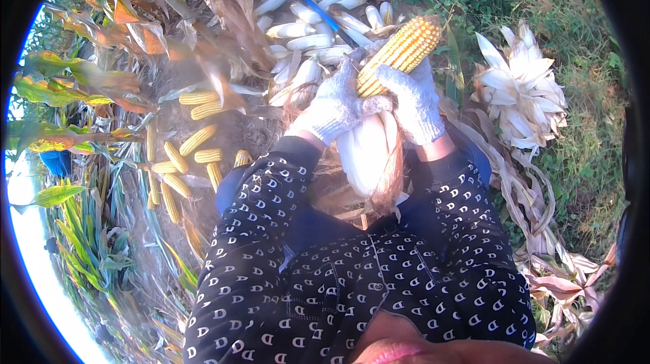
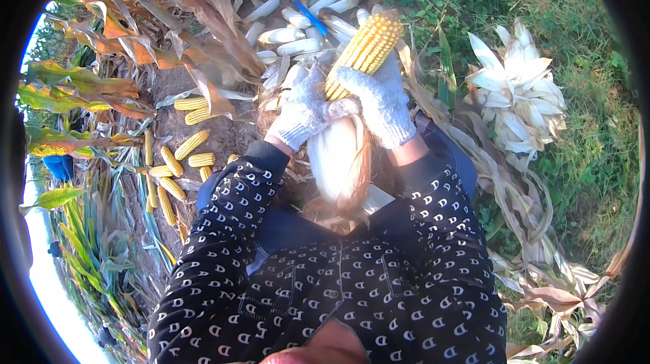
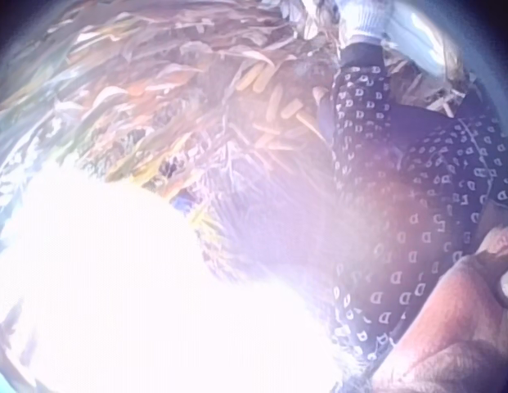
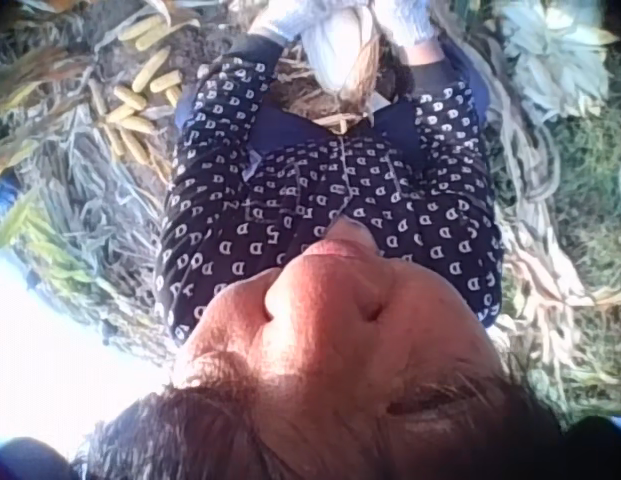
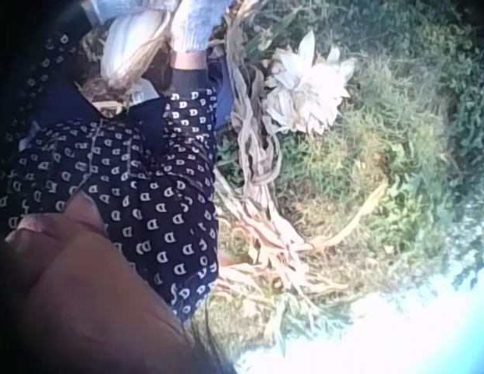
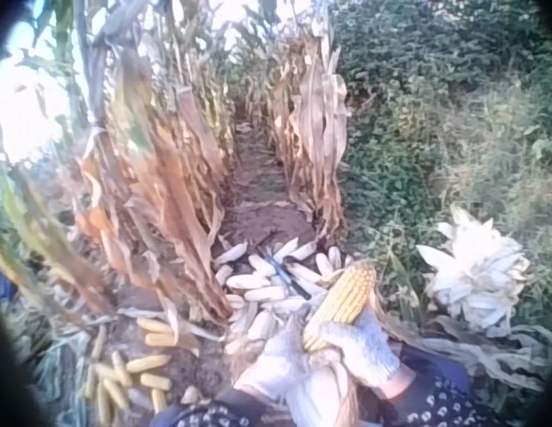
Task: The person shucks corn cobs by hand, removing the husks and silk to reveal the kernels. They handle multiple cobs one at a time, placing the shucked corn on the ground and discarding the husks nearby.
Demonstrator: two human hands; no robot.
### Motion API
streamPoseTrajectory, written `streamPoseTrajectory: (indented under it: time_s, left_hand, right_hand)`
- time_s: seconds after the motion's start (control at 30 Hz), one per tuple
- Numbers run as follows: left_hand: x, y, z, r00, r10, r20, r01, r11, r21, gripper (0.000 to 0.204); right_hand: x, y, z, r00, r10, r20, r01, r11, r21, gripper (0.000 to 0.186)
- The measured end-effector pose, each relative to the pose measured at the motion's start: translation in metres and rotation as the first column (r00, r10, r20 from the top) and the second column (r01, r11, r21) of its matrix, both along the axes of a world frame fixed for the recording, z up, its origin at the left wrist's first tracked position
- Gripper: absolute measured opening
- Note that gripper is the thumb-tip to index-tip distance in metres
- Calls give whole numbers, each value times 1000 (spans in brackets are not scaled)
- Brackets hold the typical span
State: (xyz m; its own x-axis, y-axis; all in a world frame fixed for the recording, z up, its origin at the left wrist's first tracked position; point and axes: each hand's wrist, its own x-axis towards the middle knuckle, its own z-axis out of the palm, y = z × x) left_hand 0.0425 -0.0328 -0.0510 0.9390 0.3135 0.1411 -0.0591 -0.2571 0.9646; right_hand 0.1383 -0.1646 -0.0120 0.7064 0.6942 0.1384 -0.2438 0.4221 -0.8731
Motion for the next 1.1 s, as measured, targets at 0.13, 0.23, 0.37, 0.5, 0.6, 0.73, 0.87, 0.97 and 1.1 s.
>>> streamPoseTrajectory:
  time_s: [0.13,0.23,0.37,0.5,0.6,0.73,0.87,0.97,1.1]
  left_hand:
    - [-6,-2,9,961,96,-259,-58,987,152,104]
    - [-7,-2,11,970,18,-244,0,997,74,92]
    - [-6,-1,10,980,-93,-176,79,993,-89,82]
    - [-5,-7,7,986,-151,-66,112,908,-405,80]
    - [-4,-16,4,983,-135,-122,72,904,-421,78]
    - [-1,-24,-4,983,-48,-179,6,973,-231,78]
    - [0,-23,-8,980,-1,-200,-47,971,-236,73]
    - [0,-20,-5,967,62,-249,-81,994,-69,68]
    - [-5,-19,2,876,177,-448,-71,967,244,51]
  right_hand:
    - [6,2,5,998,-26,-56,31,995,90,57]
    - [12,1,6,996,-62,-67,72,985,159,55]
    - [20,-6,7,995,-13,-96,34,973,227,49]
    - [30,-4,6,978,16,-206,27,978,208,45]
    - [32,4,6,984,5,-180,32,979,203,45]
    - [22,10,7,996,-75,41,72,996,58,49]
    - [12,12,11,972,-113,207,140,982,-122,54]
    - [1,15,18,894,-170,414,243,961,-131,54]
    - [-33,19,25,390,230,892,159,937,-311,53]
